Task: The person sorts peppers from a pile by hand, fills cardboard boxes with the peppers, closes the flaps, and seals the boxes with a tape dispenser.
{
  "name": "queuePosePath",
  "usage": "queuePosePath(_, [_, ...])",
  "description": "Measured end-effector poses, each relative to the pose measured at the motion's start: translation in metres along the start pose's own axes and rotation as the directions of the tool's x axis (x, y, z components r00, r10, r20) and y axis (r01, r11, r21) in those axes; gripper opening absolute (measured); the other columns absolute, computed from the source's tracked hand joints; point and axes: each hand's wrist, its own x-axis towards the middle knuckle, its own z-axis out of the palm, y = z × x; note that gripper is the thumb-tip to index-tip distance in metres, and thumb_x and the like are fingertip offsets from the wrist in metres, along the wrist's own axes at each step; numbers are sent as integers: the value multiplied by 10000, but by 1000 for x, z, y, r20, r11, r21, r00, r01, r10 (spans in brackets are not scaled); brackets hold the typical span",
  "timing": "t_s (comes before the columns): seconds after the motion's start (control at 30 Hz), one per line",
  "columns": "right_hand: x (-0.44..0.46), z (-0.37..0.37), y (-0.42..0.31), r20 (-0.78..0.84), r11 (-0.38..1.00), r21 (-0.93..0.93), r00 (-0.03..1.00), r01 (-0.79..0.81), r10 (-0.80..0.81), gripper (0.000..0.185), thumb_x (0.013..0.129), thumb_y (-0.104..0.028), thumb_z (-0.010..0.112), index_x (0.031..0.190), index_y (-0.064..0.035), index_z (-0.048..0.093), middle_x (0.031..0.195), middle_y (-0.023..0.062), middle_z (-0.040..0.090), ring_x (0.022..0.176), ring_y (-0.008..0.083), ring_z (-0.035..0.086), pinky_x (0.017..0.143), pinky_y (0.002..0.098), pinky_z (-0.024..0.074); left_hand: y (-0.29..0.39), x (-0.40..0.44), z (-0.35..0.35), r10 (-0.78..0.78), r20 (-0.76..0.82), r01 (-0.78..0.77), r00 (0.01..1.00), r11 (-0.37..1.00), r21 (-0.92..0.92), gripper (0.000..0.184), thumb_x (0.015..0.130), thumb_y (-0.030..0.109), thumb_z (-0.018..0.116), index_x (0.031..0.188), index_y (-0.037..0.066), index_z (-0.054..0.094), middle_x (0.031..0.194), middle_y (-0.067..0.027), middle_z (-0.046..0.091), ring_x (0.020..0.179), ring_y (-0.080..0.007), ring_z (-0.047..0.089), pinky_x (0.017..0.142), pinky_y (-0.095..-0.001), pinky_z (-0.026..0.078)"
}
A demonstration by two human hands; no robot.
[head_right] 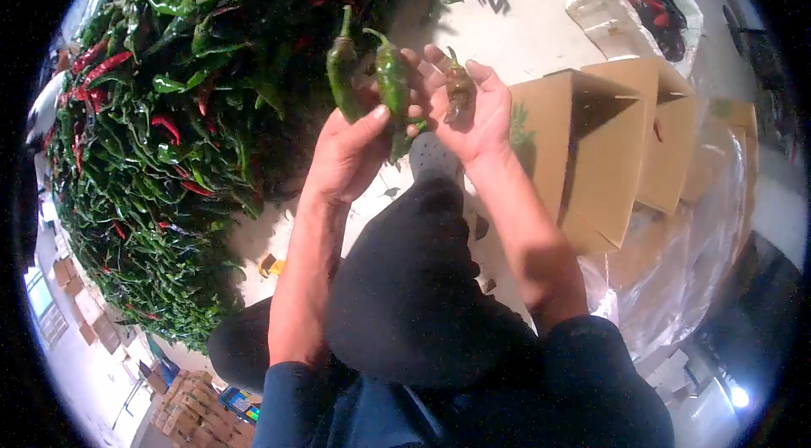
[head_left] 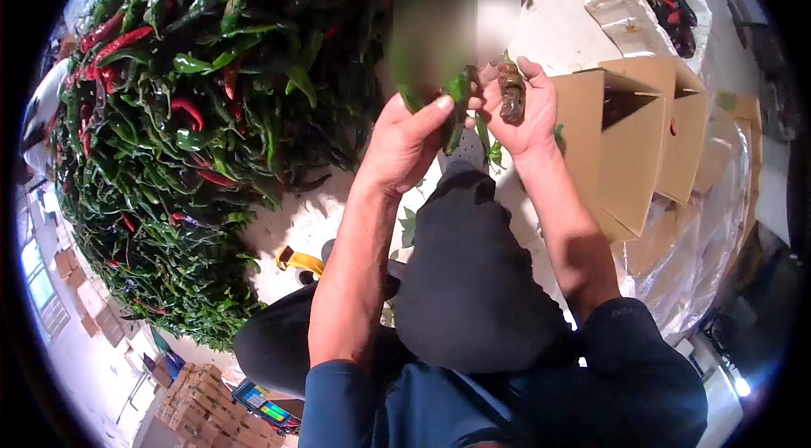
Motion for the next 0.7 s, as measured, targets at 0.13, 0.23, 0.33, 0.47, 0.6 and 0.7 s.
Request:
queuePosePath(0.13, [-14,12,-17,14,993,-115,1000,-3,5,581,997,-377,424,1404,34,480,1345,253,585,1056,346,649,828,388,533,-1,1,23,-155,96,146,983,985,96,500,903,28,648,1381,-27,511,1218,-113,648,1194,-232,598,1035,-361,460])
queuePosePath(0.23, [-25,30,-17,-22,942,-330,997,65,-76,526,997,-300,539,1397,37,481,1209,171,658,1009,231,675,853,310,554,-1,3,37,-247,90,226,965,954,196,486,878,-2,662,1348,-5,541,1225,-97,652,1183,-234,599,1033,-365,459])
queuePosePath(0.33, [-31,59,2,-201,688,-711,897,142,-393,476,932,-132,697,1343,27,515,1159,122,658,1037,198,658,920,341,541,2,6,65,-184,15,106,983,632,768,409,872,34,680,1251,-49,550,1152,-164,667,1073,-272,642,945,-388,498])
queuePosePath(0.47, [-44,57,-1,-233,566,-821,860,76,-454,497,908,-124,716,1334,30,510,1137,146,659,1045,221,657,941,364,534,-6,17,67,-166,131,-102,977,171,980,430,819,93,740,1155,-73,529,1082,-243,642,1000,-381,643,892,-416,512])
queuePosePath(0.6, [-59,47,-26,-338,798,-599,882,68,-328,490,863,-70,670,1320,31,524,1074,155,679,1006,274,678,926,406,557,4,4,79,-313,162,19,936,503,864,667,861,113,742,1423,-54,424,1347,-197,570,1173,-295,609,965,-392,498])
queuePosePath(0.7, [-77,53,-41,-267,837,-508,888,201,-375,438,878,-106,665,1288,9,564,1068,168,669,989,295,671,929,442,565,9,-3,78,-307,189,166,933,832,529,622,947,59,633,1510,-22,384,1439,-158,533,1237,-220,588,1043,-338,478])
